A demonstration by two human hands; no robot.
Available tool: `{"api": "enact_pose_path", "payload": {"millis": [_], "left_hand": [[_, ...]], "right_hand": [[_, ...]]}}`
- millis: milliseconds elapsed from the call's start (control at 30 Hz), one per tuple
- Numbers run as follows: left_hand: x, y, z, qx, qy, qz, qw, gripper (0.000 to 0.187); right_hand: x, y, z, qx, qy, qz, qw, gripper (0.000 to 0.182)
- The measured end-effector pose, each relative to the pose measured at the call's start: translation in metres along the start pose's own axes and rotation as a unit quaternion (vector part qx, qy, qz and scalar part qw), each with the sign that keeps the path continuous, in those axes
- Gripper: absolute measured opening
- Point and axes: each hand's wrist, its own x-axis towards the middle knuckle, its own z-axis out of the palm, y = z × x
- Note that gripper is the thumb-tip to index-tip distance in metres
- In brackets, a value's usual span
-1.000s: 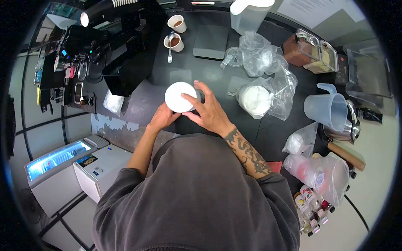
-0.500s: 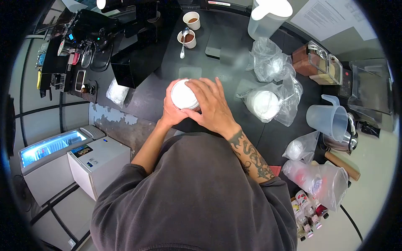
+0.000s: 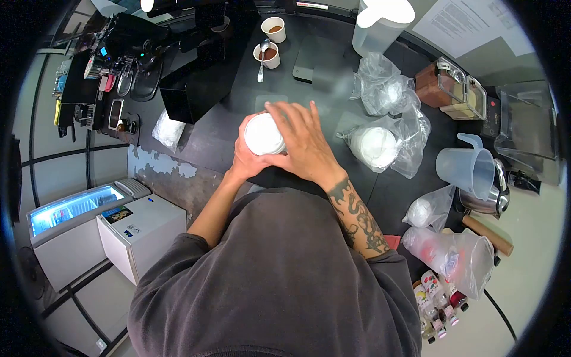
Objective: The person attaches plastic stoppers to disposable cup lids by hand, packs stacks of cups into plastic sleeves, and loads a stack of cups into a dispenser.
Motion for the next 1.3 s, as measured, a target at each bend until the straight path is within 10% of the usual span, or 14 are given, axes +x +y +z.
{"api": "enact_pose_path", "payload": {"millis": [500,600,700,833,1100,1300], "left_hand": [[-0.003,-0.013,-0.003,0.003,-0.005,-0.048,0.999,0.102],[0.003,0.009,0.007,-0.040,0.027,0.057,0.997,0.091],[-0.015,-0.036,-0.006,0.209,-0.161,0.060,0.963,0.076],[-0.038,-0.067,0.007,0.142,-0.157,-0.107,0.972,0.063],[-0.029,-0.029,0.026,0.179,-0.144,-0.122,0.965,0.056],[-0.029,-0.022,0.048,-0.285,-0.015,-0.346,0.894,0.065]], "right_hand": [[-0.004,-0.001,0.017,0.043,0.012,-0.001,0.999,0.080],[-0.011,-0.004,0.018,0.054,0.048,-0.009,0.997,0.076],[-0.017,-0.007,0.018,0.047,0.052,-0.035,0.997,0.066],[-0.033,-0.002,0.027,0.055,0.075,-0.001,0.996,0.064],[-0.056,0.020,0.035,0.160,0.155,0.082,0.971,0.066],[-0.063,0.037,0.032,0.192,0.246,0.149,0.938,0.059]]}}
